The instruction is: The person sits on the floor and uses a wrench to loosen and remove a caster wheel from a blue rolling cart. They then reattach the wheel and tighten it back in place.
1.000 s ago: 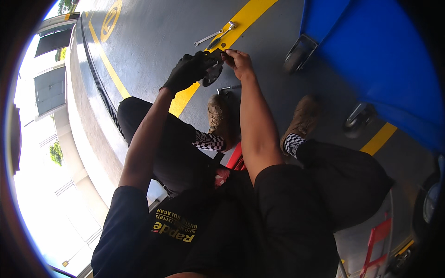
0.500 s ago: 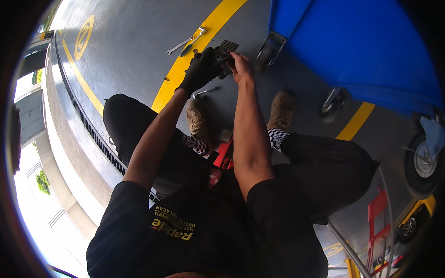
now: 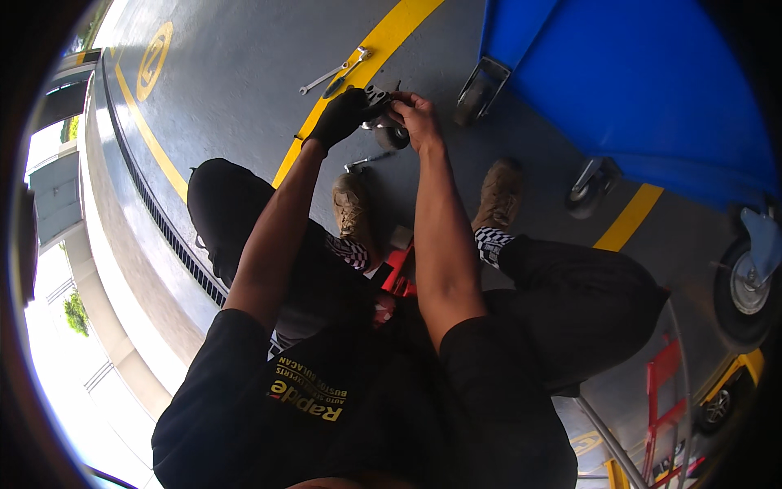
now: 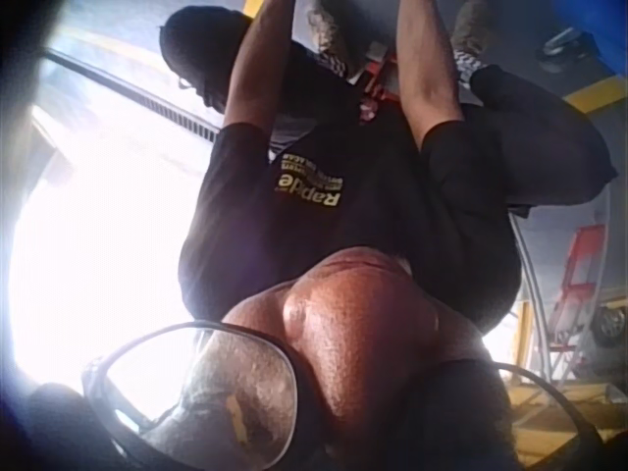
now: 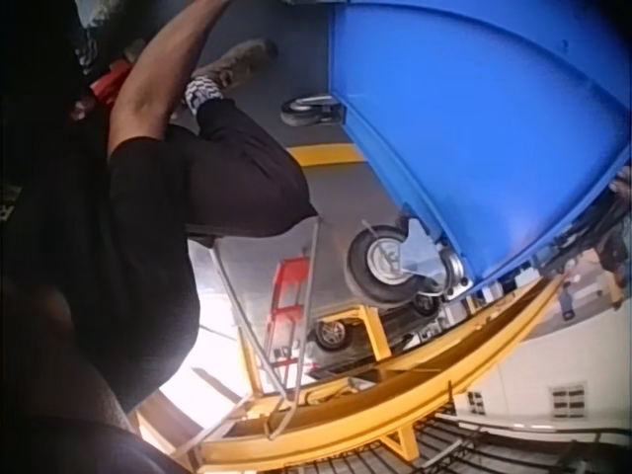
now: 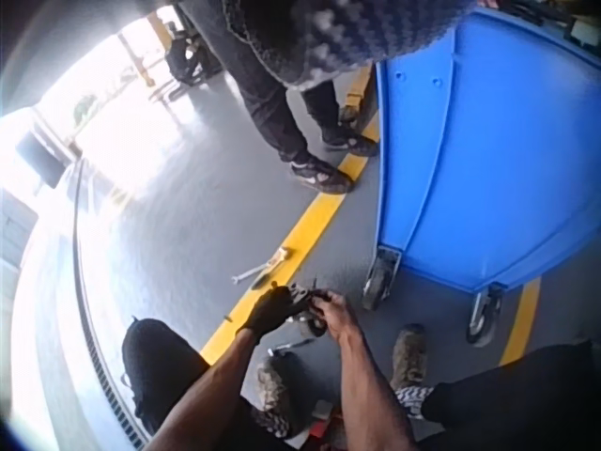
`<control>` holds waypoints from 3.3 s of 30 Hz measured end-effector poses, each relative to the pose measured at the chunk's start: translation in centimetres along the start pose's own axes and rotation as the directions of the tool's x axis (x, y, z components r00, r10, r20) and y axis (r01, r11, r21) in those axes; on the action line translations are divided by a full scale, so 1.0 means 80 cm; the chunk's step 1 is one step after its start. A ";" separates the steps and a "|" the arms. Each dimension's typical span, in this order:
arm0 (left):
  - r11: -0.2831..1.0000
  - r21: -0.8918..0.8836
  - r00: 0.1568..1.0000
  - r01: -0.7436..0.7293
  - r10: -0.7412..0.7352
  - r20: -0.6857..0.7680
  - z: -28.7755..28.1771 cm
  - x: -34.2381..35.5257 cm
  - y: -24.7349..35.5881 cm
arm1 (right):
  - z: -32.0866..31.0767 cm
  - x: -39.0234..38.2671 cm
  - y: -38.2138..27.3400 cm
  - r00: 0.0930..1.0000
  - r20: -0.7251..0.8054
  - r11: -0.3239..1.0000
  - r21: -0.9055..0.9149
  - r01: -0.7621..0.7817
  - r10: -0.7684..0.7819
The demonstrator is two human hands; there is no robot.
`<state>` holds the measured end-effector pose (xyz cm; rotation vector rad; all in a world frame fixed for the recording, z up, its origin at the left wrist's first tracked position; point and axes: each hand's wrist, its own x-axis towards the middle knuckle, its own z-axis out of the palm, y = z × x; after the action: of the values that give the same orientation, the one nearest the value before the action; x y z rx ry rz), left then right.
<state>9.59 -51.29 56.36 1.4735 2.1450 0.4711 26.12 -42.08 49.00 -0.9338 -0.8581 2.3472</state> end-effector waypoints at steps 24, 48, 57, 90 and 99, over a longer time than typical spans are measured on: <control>0.966 0.254 0.882 0.037 -0.151 0.446 0.041 -0.003 -0.067 | -0.042 -0.015 0.051 0.976 -0.096 0.857 -0.465 -0.220 0.198; 0.983 0.063 0.828 0.170 -0.177 0.532 0.050 -0.013 -0.063 | -0.036 0.016 0.109 0.969 -0.176 0.486 -0.840 -0.241 0.176; 0.981 0.121 0.806 0.149 -0.192 0.560 0.050 -0.011 -0.052 | -0.041 0.019 0.113 0.986 -0.118 0.532 -0.831 -0.164 0.119; 0.940 0.033 0.734 0.341 -0.288 0.615 0.059 -0.018 -0.083 | -0.019 0.014 0.079 0.976 0.029 0.515 -0.852 -0.089 0.218; 0.964 -0.043 0.808 0.261 -0.193 0.556 0.071 -0.030 -0.069 | -0.055 0.042 0.097 0.885 -0.033 0.696 -0.603 -0.389 0.465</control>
<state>9.32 -55.50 49.20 1.0913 1.7580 0.0635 25.67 -43.76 39.64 -1.3740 -1.6561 2.5789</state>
